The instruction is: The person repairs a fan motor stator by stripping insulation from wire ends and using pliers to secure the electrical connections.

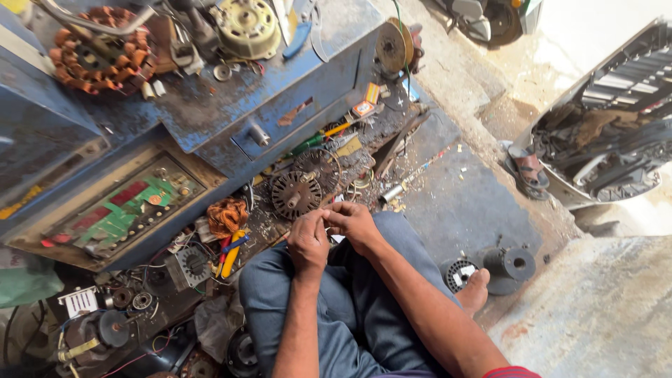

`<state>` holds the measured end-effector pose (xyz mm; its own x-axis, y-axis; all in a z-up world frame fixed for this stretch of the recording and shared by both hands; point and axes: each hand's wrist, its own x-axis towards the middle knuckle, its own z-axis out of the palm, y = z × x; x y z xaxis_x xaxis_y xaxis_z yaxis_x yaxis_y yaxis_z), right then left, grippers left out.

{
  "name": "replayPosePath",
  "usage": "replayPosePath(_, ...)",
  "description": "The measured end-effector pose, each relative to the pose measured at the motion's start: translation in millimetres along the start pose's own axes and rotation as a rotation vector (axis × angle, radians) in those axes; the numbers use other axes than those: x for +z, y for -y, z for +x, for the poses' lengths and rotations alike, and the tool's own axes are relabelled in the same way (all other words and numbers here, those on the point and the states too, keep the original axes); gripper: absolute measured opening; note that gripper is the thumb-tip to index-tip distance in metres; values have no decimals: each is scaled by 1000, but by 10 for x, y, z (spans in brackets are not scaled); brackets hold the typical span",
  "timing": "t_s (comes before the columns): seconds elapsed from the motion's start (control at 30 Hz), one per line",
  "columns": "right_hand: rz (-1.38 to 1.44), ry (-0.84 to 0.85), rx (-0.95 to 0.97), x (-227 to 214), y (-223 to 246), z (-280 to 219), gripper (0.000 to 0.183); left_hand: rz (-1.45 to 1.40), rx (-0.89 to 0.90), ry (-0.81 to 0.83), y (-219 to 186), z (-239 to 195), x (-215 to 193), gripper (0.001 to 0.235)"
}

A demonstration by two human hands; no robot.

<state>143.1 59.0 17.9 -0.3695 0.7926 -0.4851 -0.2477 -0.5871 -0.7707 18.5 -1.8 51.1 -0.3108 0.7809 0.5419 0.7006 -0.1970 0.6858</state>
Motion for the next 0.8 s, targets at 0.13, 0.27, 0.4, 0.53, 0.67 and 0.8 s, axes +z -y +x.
replayPosePath(0.13, 13, -5, -108, 24, -4, 17, 19, -234, -113, 12, 73, -18, 4, 19)
replayPosePath(0.27, 4, 109, -163, -63, -57, 72, 18, -600, -499, 70, 283, -73, 73, 20)
replayPosePath(0.4, -69, 179, -253, -120, -71, 120, 16, -418, -404, 112, 328, -86, 15, 20)
replayPosePath(0.53, -391, 43, -419, -96, -42, 29, 14, -529, -456, 163, 289, -49, 6, 23)
replayPosePath(0.67, -271, 112, -399, -70, 38, -25, 16, -770, -518, 168, 288, -51, -61, 23)
replayPosePath(0.8, -227, 221, -386, -60, 107, -48, 16, -828, -519, 146, 302, -73, -73, 21)
